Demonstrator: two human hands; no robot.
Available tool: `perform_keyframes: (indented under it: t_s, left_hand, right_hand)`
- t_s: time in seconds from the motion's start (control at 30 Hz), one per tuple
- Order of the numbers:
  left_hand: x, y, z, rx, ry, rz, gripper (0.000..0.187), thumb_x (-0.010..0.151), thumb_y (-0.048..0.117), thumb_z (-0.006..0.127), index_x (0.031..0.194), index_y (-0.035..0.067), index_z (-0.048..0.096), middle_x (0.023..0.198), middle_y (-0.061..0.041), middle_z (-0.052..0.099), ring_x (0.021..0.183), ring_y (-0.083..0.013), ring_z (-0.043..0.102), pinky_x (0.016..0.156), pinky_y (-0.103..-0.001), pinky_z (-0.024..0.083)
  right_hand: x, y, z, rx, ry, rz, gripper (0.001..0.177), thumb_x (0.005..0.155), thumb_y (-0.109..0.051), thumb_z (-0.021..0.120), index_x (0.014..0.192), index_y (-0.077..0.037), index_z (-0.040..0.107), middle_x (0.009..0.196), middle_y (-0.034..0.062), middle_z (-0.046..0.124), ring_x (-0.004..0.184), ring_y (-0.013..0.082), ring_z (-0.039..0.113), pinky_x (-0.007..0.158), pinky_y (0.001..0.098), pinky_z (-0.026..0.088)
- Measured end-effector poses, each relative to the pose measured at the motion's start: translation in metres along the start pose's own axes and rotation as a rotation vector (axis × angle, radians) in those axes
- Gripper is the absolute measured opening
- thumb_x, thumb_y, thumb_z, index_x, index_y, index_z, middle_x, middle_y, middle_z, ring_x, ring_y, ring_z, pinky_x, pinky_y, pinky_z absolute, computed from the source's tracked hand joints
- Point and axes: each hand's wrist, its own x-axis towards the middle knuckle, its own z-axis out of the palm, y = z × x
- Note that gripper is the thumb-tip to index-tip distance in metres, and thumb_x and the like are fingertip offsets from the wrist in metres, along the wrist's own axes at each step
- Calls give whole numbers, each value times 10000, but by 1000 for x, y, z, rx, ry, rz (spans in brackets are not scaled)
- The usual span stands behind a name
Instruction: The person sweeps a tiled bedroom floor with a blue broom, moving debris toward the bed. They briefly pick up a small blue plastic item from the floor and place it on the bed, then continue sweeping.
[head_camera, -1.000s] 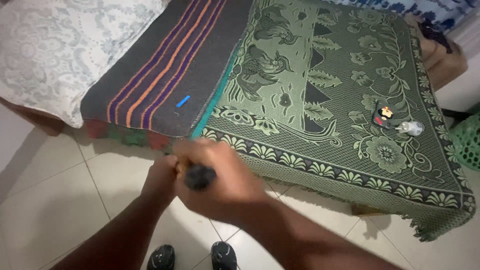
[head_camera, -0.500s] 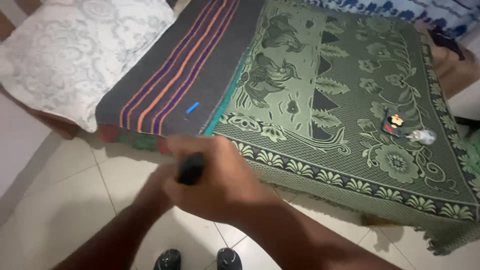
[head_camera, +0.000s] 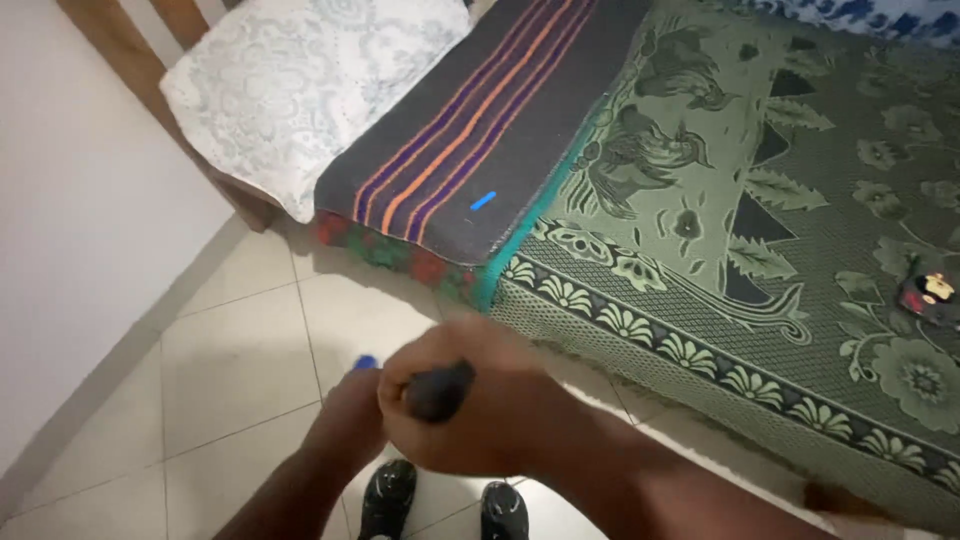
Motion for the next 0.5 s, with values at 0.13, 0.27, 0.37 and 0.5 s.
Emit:
perform_keyframes:
  t_s: [0.13,0.27,0.37,0.5]
  left_hand:
    - [10,10,-38,-293,37,-184,222,859,225,707,1018,70,708,960,-143,811,914,-230,791,791,-381,604]
    - [34,-32,-46,-343,284,-26,353,787,243,782,1088,81,693,1001,-118,788,932,-214,750,787,-374,586]
    - [36,-76,-28,-335,276,14,301,789,237,774,1037,71,744,983,-111,797,926,-211,751,783,-379,584]
    - [36,-73,-3,-280,199,-26,299,792,228,785,1045,79,731,977,-114,773,909,-234,715,775,-394,557]
  right_hand:
    - [34,-14,-3,306,-58,131,209,829,-225,712,696,-93,620,641,124,638,582,296,651,591,399,542]
    - [63,-8,8,66,181,-170,126,758,-245,719,727,-130,681,713,102,694,669,281,684,643,401,540]
    - [68,4,33,22,138,-230,154,789,-239,685,723,-102,659,744,136,678,713,323,656,684,429,533]
    - [56,9,41,-80,106,-244,142,789,-210,705,714,-98,661,741,129,685,737,331,644,686,441,526]
